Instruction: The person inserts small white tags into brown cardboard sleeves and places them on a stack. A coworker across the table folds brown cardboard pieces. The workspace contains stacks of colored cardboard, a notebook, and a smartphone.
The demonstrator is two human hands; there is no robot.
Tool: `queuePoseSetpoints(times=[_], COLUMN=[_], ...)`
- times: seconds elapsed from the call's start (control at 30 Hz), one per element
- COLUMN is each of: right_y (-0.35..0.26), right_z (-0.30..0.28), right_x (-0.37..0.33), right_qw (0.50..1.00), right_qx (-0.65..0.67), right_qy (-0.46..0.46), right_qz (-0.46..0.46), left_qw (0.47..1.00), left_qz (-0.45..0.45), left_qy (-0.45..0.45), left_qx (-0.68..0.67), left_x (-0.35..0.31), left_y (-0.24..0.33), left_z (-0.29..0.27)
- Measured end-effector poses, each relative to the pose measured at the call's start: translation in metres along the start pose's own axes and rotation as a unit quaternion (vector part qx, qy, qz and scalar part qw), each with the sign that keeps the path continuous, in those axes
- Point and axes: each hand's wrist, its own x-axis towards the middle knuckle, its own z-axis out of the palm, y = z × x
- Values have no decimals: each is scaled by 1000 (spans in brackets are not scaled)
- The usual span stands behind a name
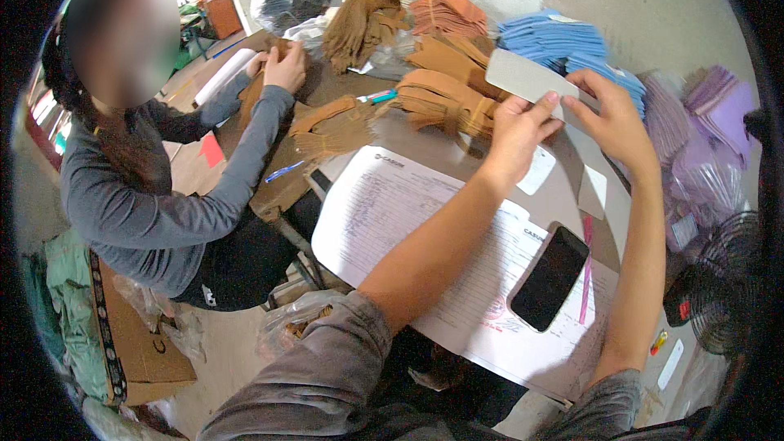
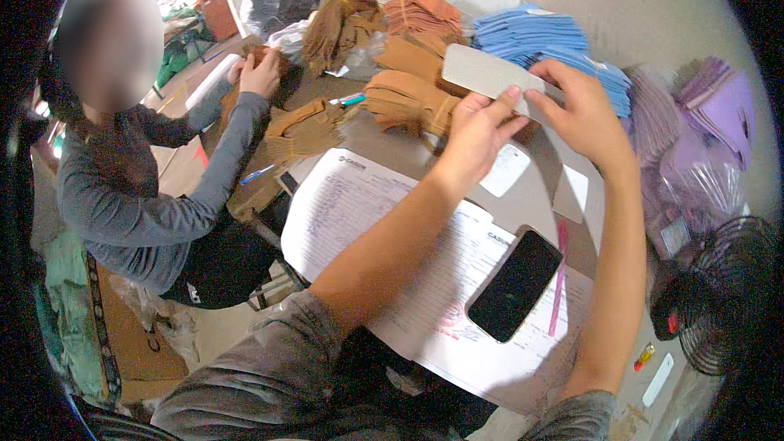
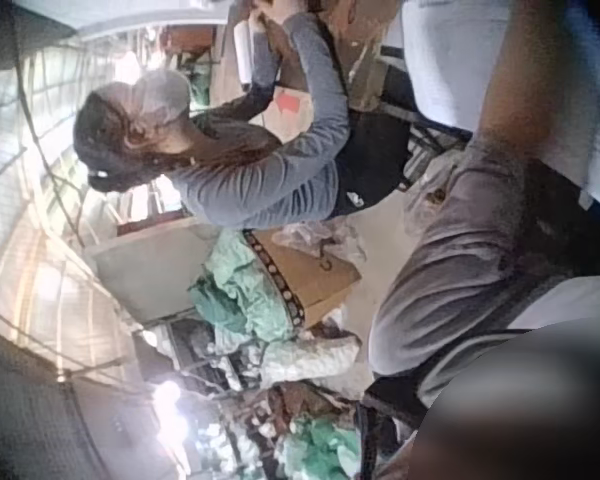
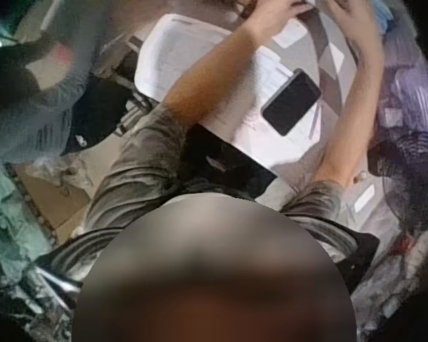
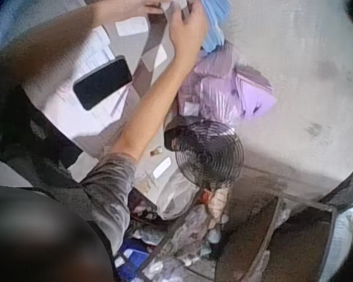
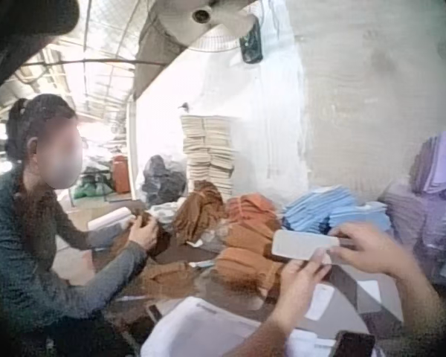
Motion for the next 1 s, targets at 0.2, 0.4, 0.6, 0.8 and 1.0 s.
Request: queuePoseSetpoints(times=[0.2, 0.4, 0.6, 0.8, 1.0], right_y=[-3, 3, 5, 0, -2], right_z=[1, -8, -10, -9, -5], right_x=[0, -2, -2, 0, -2], right_qw=[995, 988, 991, 992, 993], right_qx=[68, 108, 85, 88, 81], right_qy=[-12, -7, -4, -15, 4], right_qz=[70, 110, 102, 91, 86], left_qw=[1000, 1000, 1000, 1000, 1000], left_qz=[-9, -17, -17, -12, 10], left_qy=[0, 0, -1, 1, -13], left_qx=[-4, 5, -4, -4, -8], left_x=[0, 1, 2, 2, 3], left_y=[6, 6, 5, 6, 3], left_z=[4, 1, 0, 0, -1])
